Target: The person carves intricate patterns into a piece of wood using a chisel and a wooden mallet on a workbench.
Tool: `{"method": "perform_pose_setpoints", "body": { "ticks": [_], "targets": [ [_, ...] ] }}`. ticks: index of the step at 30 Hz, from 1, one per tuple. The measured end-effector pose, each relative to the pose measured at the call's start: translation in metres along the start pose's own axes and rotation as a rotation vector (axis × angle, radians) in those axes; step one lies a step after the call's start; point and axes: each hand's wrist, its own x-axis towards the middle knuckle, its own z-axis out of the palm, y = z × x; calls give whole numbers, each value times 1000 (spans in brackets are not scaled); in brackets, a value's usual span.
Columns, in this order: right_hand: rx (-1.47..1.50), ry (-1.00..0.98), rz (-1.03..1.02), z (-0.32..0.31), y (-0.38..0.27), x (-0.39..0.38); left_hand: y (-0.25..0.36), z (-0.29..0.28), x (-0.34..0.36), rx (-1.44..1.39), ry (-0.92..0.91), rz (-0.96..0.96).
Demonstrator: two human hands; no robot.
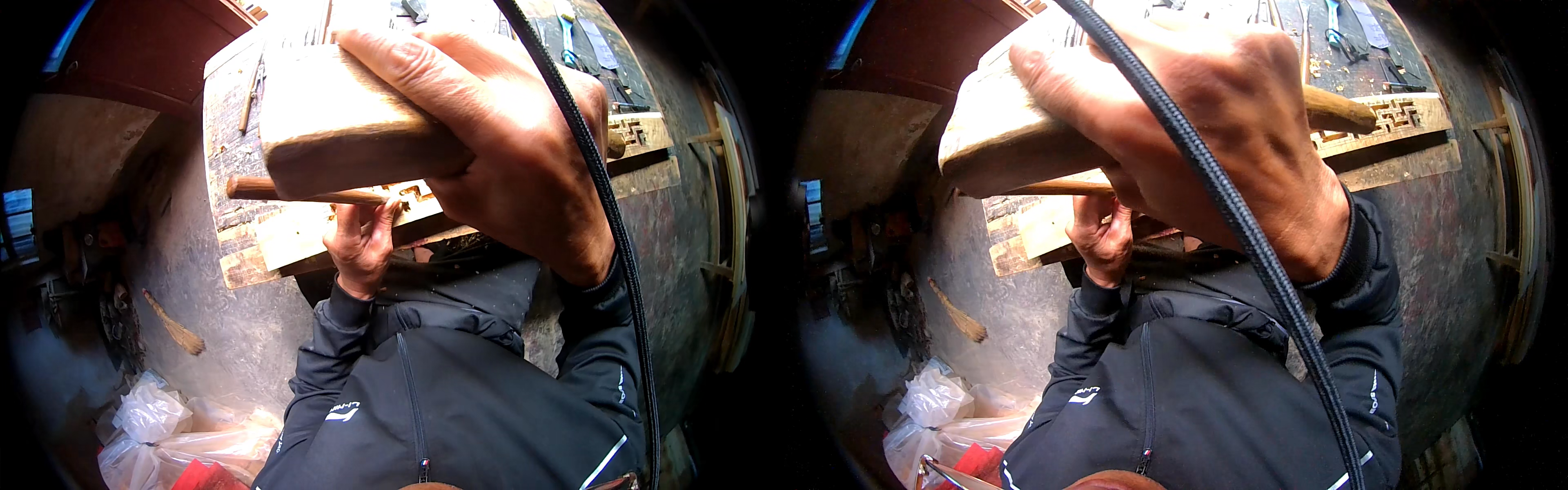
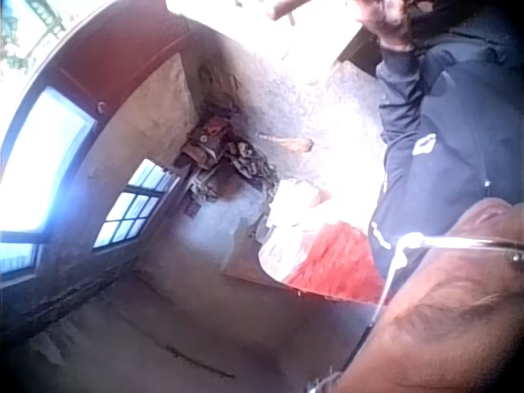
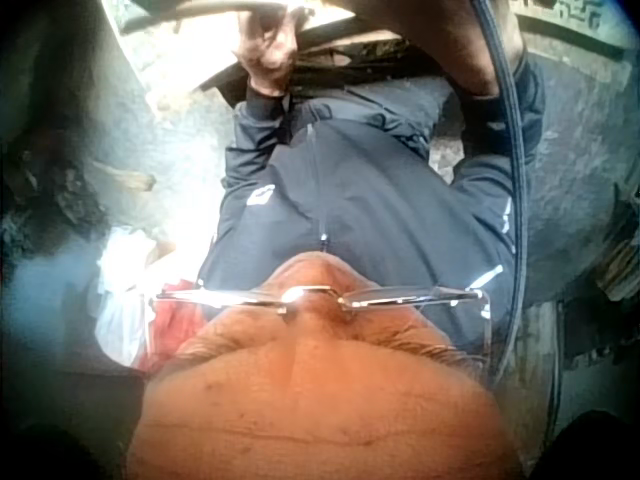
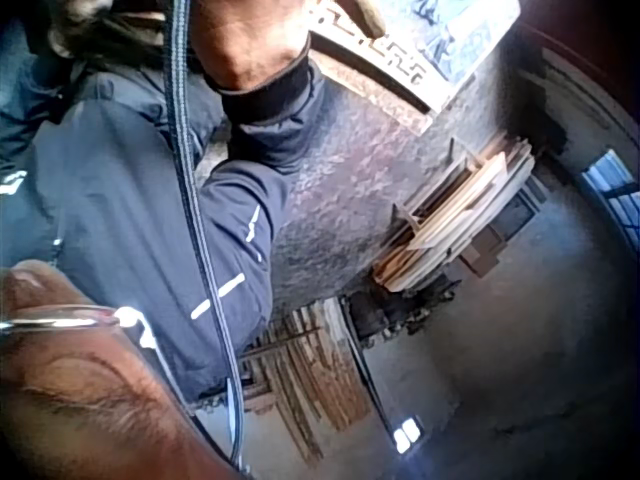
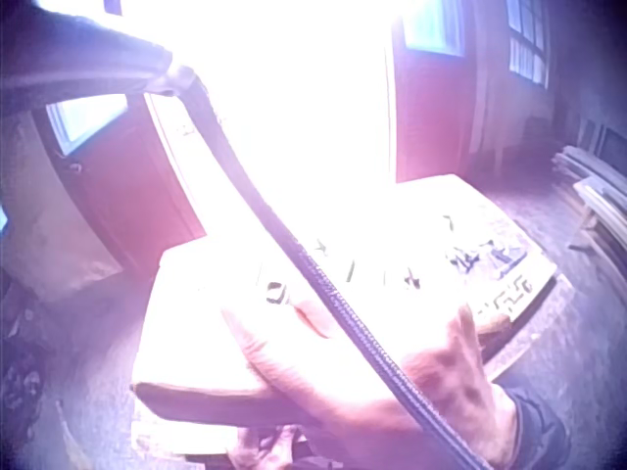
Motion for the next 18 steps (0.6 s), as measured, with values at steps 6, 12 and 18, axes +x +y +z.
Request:
{"method": "perform_pose_setpoints", "body": {
  "ticks": [6,12,18],
  "targets": [
    [-10,21,-63,5,0,11,6,-4,11,113,-92,72],
    [-25,59,-86,6,4,18,1,-6,13,184,-166,118],
    [-60,59,-125,0,9,23,8,-1,17,164,-152,71]
  ]
}}
